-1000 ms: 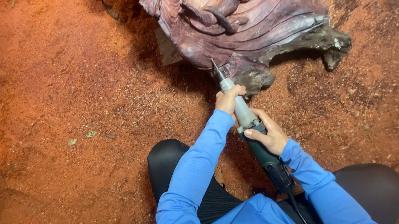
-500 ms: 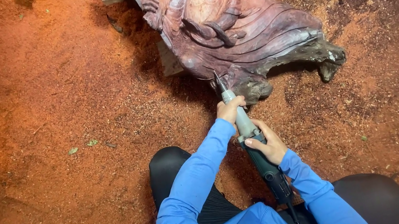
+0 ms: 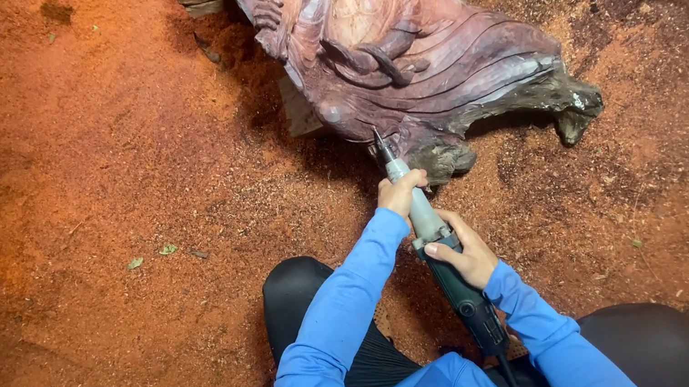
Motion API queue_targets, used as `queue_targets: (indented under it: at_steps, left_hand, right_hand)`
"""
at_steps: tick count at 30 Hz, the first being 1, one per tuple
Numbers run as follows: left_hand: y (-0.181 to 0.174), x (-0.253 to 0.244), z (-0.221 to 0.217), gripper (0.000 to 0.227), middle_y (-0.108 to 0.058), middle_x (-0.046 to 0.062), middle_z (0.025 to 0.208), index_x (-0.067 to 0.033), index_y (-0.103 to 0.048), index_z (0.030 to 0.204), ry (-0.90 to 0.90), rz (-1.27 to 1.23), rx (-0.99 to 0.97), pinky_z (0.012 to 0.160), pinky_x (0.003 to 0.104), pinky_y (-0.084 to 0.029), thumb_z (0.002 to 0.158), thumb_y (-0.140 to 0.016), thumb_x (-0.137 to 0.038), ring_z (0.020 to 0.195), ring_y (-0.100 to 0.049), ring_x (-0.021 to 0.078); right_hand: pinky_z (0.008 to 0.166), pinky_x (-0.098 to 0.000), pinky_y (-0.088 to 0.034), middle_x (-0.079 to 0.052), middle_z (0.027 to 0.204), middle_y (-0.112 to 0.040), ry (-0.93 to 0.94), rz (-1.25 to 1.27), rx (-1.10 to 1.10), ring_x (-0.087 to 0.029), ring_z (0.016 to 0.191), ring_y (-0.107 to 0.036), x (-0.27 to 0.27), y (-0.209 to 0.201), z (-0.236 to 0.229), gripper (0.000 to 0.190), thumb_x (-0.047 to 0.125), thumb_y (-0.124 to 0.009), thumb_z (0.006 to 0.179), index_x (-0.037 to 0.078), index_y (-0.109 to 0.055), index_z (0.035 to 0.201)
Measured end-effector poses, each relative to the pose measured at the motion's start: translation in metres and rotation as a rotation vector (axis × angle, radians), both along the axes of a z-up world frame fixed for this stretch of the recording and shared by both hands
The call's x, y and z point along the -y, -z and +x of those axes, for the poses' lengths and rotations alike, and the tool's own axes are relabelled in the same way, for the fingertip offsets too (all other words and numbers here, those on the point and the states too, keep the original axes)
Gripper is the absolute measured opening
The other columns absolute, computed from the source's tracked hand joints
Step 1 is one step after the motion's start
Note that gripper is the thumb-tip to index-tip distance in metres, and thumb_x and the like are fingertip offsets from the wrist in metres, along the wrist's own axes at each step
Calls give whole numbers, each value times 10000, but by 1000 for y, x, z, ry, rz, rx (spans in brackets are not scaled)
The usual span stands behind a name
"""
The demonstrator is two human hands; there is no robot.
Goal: Using a power rotary tool to carve and detail a large wooden sculpture
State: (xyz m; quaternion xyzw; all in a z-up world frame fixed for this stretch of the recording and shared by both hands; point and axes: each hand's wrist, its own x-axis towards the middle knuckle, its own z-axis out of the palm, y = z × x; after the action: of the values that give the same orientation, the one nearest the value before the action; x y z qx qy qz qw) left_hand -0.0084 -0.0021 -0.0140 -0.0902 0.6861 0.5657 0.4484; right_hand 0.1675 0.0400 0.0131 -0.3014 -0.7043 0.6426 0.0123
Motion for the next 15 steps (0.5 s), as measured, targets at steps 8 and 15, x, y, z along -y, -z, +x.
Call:
queue_targets:
  at_steps: [8,15]
  left_hand:
    - [-17,0,5,881,-511,250,1221,92,-484,1307,2,5,-1,969,497,-482,599,-841,-294,1147,-549,338]
    - [-43,3,8,945,-451,259,1303,95,-437,1353,18,-11,4,1072,497,-398,599,-837,-310,1265,-466,333]
  right_hand:
    - [1036,-536,-425,-263,1220,-599,9,-6,-6,-415,1179,-584,2,-1,0,771,499,-784,789,231,-524,1464]
    - [1035,-532,-429,-263,1223,-602,20,-27,-8,-411,1182,-587,2,2,1,784,494,-796,780,234,-524,1468]
